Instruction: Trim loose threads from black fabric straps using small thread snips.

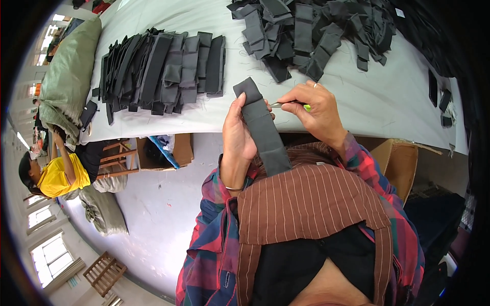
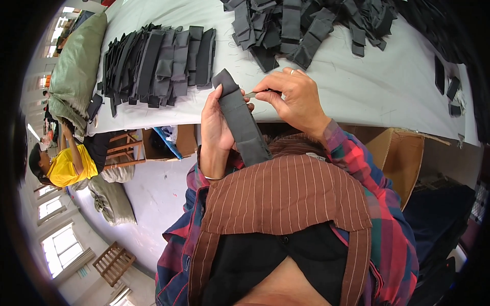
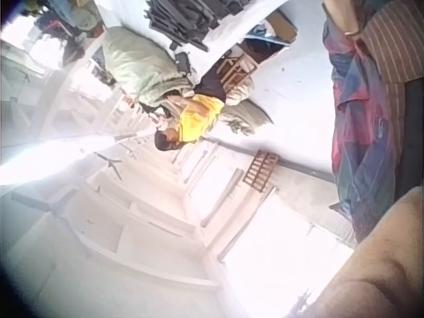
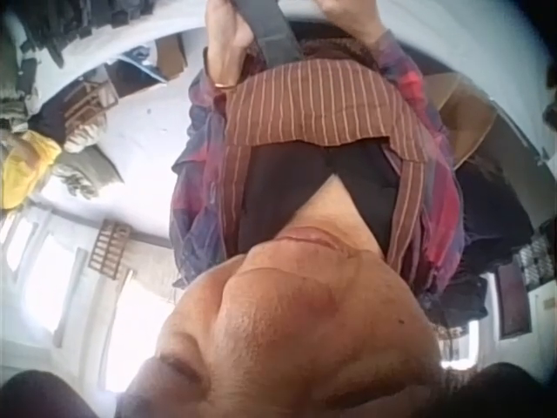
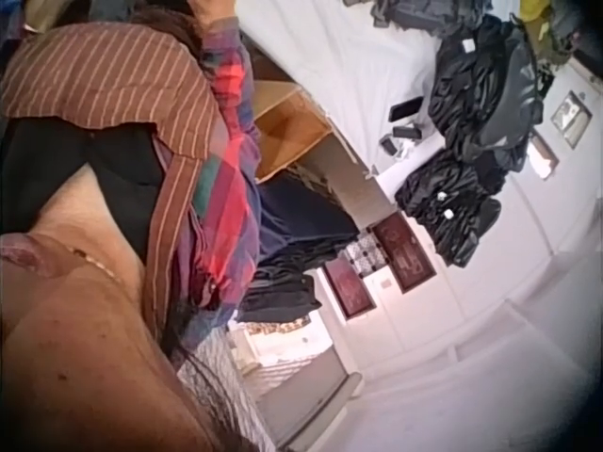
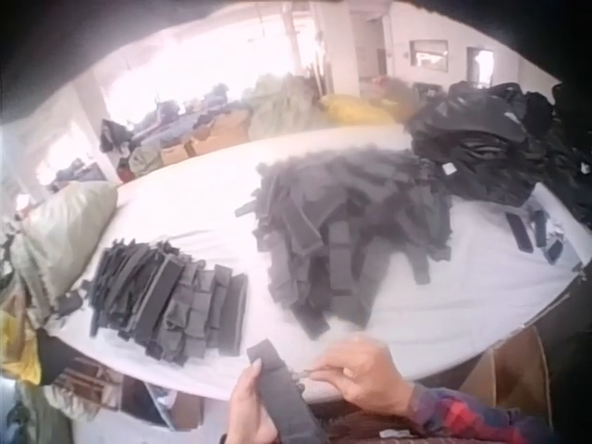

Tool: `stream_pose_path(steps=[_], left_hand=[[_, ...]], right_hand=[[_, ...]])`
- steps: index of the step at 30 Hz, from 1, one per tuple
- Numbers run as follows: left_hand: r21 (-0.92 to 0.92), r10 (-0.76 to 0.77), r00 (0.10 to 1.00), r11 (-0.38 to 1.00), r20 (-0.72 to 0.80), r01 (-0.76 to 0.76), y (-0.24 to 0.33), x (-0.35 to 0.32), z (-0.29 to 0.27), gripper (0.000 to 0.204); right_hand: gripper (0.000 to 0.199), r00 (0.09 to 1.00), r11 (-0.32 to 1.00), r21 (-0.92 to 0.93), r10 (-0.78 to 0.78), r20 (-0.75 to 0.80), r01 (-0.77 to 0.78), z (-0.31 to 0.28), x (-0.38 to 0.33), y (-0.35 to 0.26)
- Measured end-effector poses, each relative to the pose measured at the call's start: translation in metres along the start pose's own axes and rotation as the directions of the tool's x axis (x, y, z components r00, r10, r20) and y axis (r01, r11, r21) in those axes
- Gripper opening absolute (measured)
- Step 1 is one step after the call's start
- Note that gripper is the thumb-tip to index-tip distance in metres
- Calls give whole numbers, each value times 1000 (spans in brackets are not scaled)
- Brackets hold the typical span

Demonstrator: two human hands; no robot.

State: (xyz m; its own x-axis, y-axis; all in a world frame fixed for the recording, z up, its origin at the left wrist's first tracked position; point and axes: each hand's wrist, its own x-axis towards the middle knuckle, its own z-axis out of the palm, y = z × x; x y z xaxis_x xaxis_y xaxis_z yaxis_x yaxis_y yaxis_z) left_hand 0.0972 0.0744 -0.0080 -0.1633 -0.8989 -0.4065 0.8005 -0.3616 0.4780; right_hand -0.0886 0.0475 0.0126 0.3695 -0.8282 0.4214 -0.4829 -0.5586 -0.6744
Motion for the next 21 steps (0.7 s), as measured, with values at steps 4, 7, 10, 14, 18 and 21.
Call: stream_pose_path(steps=[4,7,10,14,18,21], left_hand=[[-20,2,998,1000,-65,-3,0,2,-1,30],[-26,7,997,1000,-76,-9,0,0,9,14],[-34,-6,1000,999,-29,5,2,-2,9,14],[-85,-11,997,996,-70,5,0,-2,12,23],[-69,-48,998,997,-41,45,0,0,9,14],[-94,-89,996,992,-26,86,-2,4,8,15]], right_hand=[[15,1000,994,111,22,21,-25,-2,4,-15],[17,998,995,102,7,68,-14,1,4,-14],[17,994,994,107,-8,107,-3,1,7,-12],[16,990,982,187,-5,140,-21,0,7,-8],[15,990,983,182,-1,139,-24,4,5,-9],[14,996,981,191,-46,77,31,8,5,-11]])
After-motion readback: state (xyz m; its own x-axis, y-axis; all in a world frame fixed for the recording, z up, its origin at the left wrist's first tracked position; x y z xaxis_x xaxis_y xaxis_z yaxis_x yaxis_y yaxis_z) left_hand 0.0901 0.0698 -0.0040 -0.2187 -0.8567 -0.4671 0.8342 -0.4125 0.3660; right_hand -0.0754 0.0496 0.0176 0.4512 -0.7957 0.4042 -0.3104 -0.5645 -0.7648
